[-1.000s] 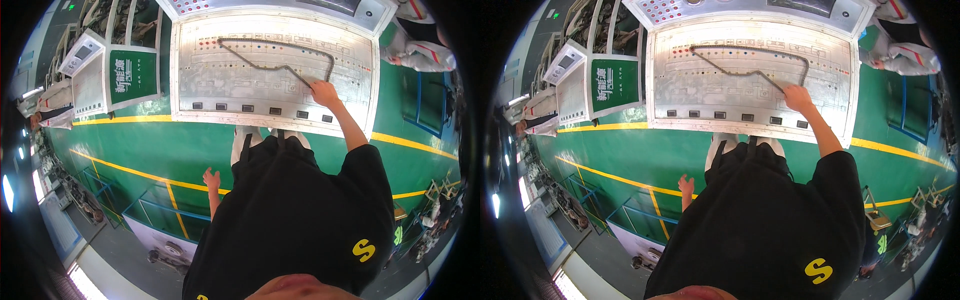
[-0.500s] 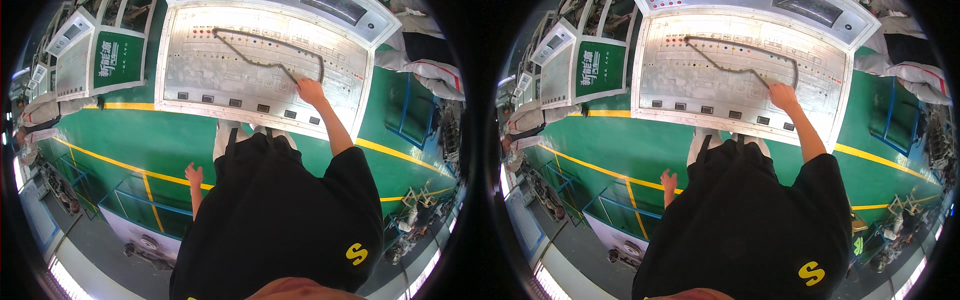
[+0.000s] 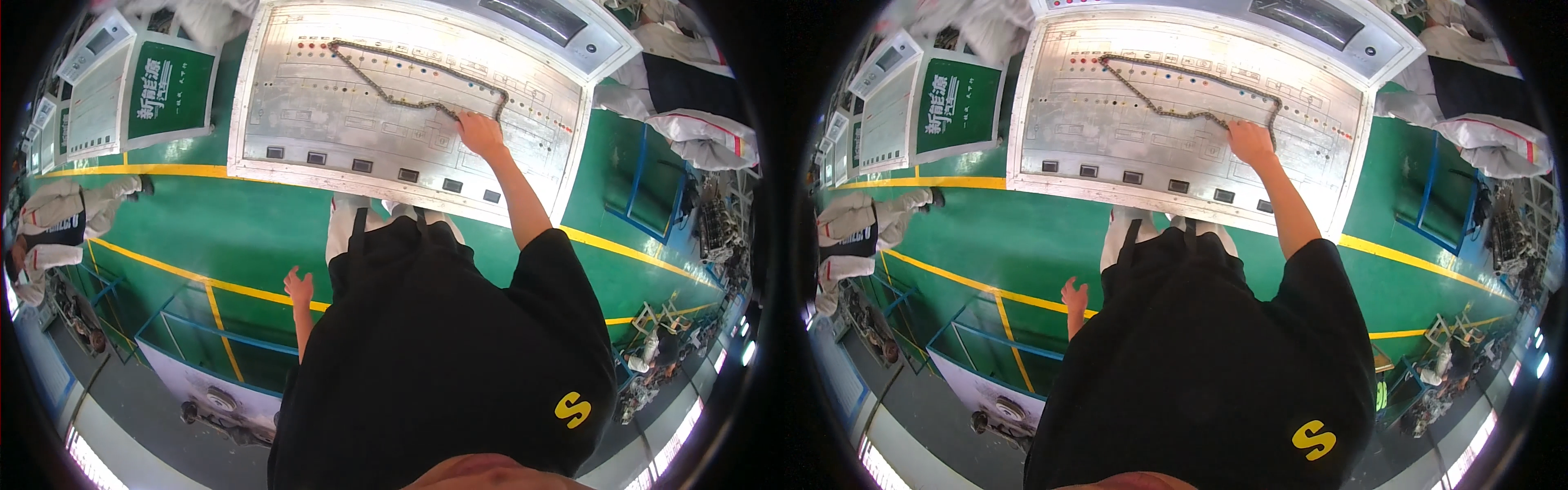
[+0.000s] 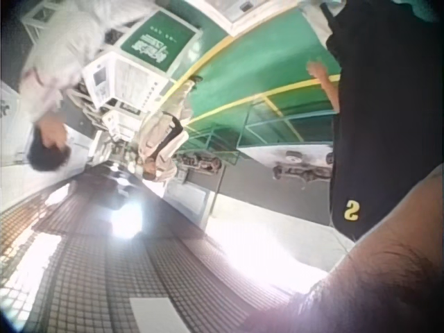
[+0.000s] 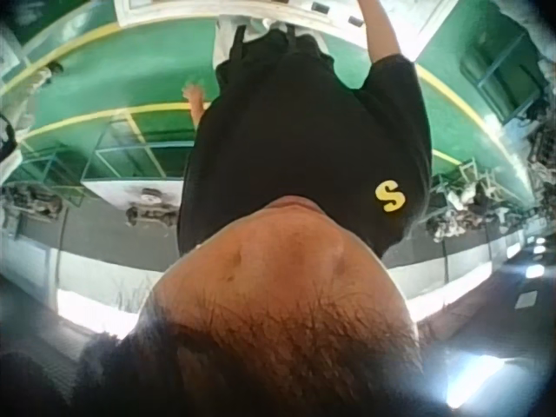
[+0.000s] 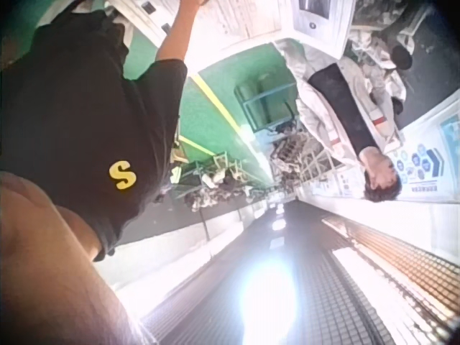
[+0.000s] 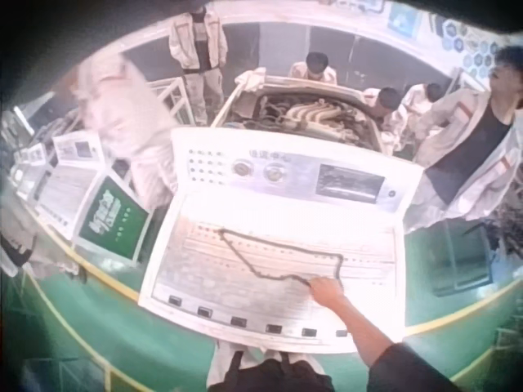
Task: The person holds a metal timing chain, stretches it out with both hands, and then lays it down on a diagram on a control console, aligning it with the printed path.
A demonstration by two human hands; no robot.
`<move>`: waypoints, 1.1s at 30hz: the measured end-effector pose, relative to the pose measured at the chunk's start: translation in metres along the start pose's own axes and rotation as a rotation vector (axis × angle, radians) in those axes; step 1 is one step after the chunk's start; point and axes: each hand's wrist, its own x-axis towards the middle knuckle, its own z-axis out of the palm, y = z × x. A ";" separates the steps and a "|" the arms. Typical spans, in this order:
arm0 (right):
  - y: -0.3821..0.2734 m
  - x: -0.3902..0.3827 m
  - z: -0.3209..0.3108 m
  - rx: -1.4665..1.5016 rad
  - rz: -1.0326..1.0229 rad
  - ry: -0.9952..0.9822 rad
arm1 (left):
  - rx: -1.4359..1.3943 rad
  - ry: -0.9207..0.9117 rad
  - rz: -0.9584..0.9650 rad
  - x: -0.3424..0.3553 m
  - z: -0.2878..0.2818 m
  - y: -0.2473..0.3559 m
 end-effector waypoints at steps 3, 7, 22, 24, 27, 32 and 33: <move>0.005 -0.014 0.002 0.022 -0.035 -0.017 | 0.012 0.001 -0.009 -0.001 0.003 -0.009; 0.019 -0.046 0.001 0.017 -0.059 -0.097 | -0.036 -0.002 -0.045 -0.002 0.011 -0.009; 0.003 -0.015 0.004 0.051 0.011 0.002 | 0.021 -0.017 0.029 0.008 -0.007 0.004; 0.008 -0.030 0.005 0.055 -0.037 -0.006 | 0.005 0.013 0.022 0.009 -0.008 0.002; 0.025 -0.053 0.009 0.022 -0.034 -0.072 | 0.001 0.000 0.006 0.010 -0.007 0.003; 0.033 -0.055 -0.010 -0.088 -0.019 -0.250 | 0.021 0.003 -0.010 0.002 -0.003 -0.001; 0.031 -0.052 -0.015 -0.159 0.006 -0.319 | 0.015 -0.011 -0.009 0.001 -0.001 0.002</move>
